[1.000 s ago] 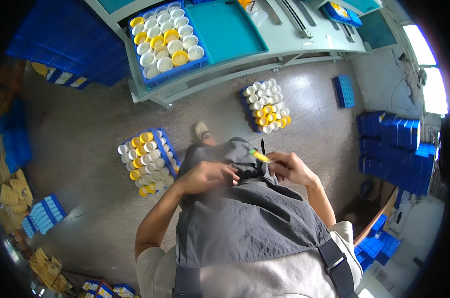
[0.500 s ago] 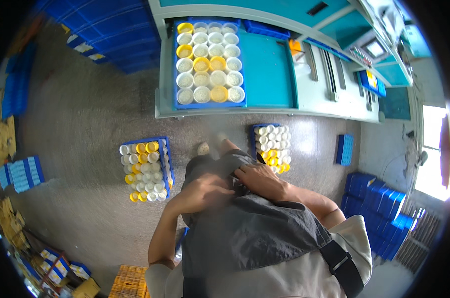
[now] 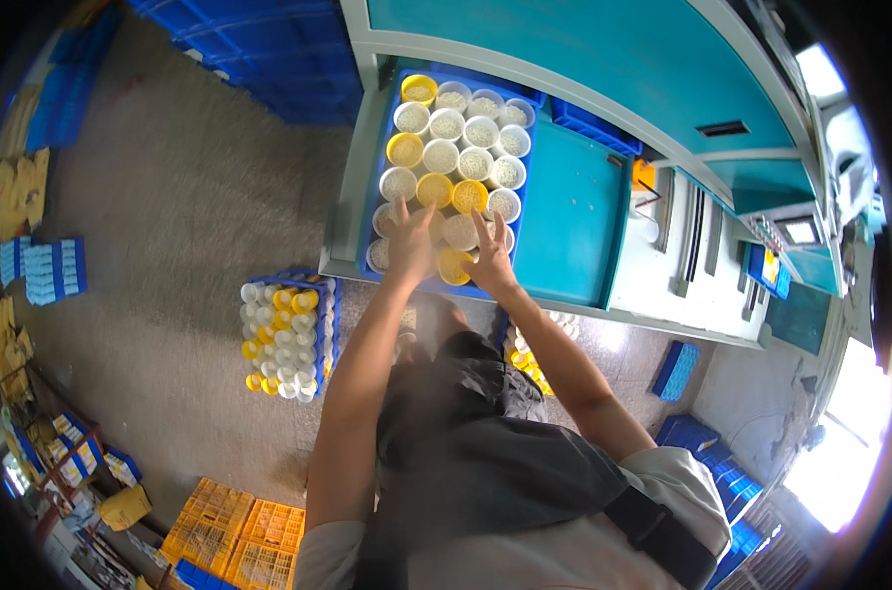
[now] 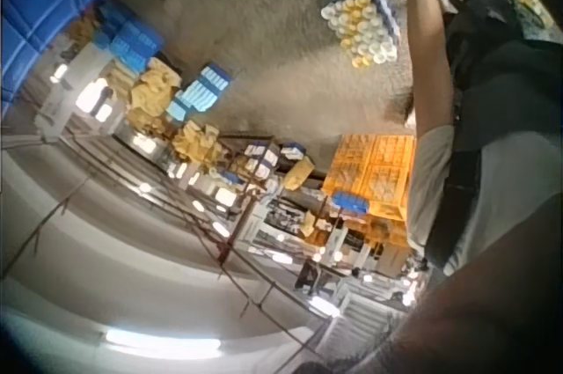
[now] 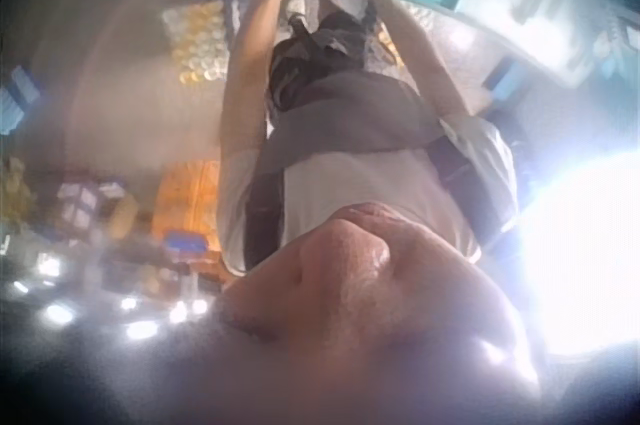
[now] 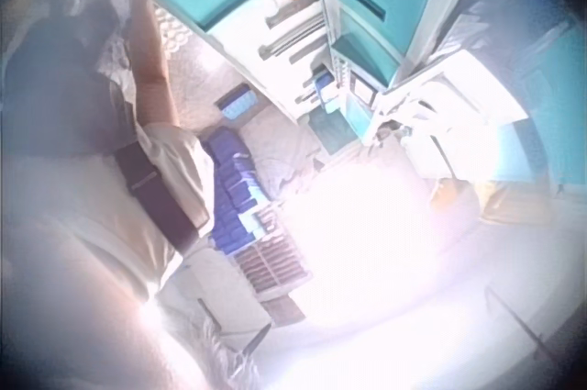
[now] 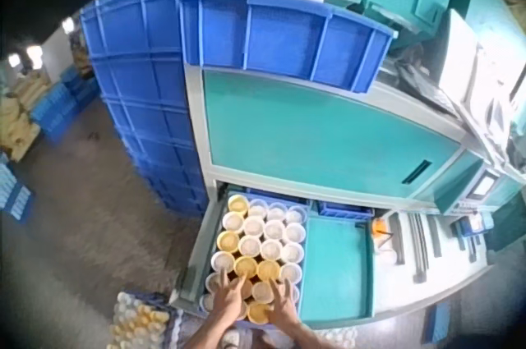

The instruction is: The person carries a blue tray of cylindrical items through a warehouse, transfers some items into another tray, and places them on a machine platform. They then write on a clipboard and a notepad at a control station, walk back to collect more items, and continue writing.

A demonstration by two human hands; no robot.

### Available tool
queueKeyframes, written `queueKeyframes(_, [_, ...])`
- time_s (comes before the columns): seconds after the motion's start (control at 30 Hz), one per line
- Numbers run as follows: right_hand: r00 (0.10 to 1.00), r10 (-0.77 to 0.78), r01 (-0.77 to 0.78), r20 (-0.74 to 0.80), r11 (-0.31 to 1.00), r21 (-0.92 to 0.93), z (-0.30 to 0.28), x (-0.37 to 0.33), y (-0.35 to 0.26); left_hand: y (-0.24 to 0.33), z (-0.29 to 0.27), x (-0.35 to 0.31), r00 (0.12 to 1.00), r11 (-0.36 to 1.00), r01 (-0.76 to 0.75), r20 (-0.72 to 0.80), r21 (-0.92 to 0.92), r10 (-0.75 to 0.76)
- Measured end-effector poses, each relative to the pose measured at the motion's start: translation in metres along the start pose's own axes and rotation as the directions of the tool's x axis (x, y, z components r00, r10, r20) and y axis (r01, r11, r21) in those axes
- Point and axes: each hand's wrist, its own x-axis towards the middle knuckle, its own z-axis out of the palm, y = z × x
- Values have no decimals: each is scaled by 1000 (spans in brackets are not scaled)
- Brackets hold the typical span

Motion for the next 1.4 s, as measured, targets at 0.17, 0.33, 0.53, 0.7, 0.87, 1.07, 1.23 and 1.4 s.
queueKeyframes(0.17, [993, 91, -93, -68, 995, -25, 35, 22, 15, -15, 30, 17, 989, 998, 7, -144, -64, -16])
queueKeyframes(0.33, [991, 116, -129, -71, 969, -211, 31, 27, 6, -6, 22, 11, 987, 980, 55, -141, -191, -83])
queueKeyframes(0.53, [975, -88, 28, -205, 960, -277, -27, -39, -84, 10, -58, -54, 914, 951, -162, -403, -262, 45])
queueKeyframes(0.7, [913, -305, 207, -270, 918, -338, 9, -135, -197, -37, -122, -166, 891, 897, -230, -452, -376, 39])
queueKeyframes(0.87, [977, -172, 127, -123, 944, -305, 162, -216, -245, -182, -122, -289, 908, 915, -53, -401, -400, -123])
queueKeyframes(1.07, [915, 45, 2, 401, 993, -115, 424, -250, -221, -407, -81, -395, 924, 944, 242, -244, -224, -294])
queueKeyframes(1.23, [917, 110, -156, 383, 983, 93, 615, -278, -197, -567, -24, -427, 927, 937, 336, -145, -98, -347])
queueKeyframes(1.4, [959, 226, -219, 172, 974, -58, 679, -303, -185, -649, 17, -427, 986, 983, 153, -53, -101, -158])
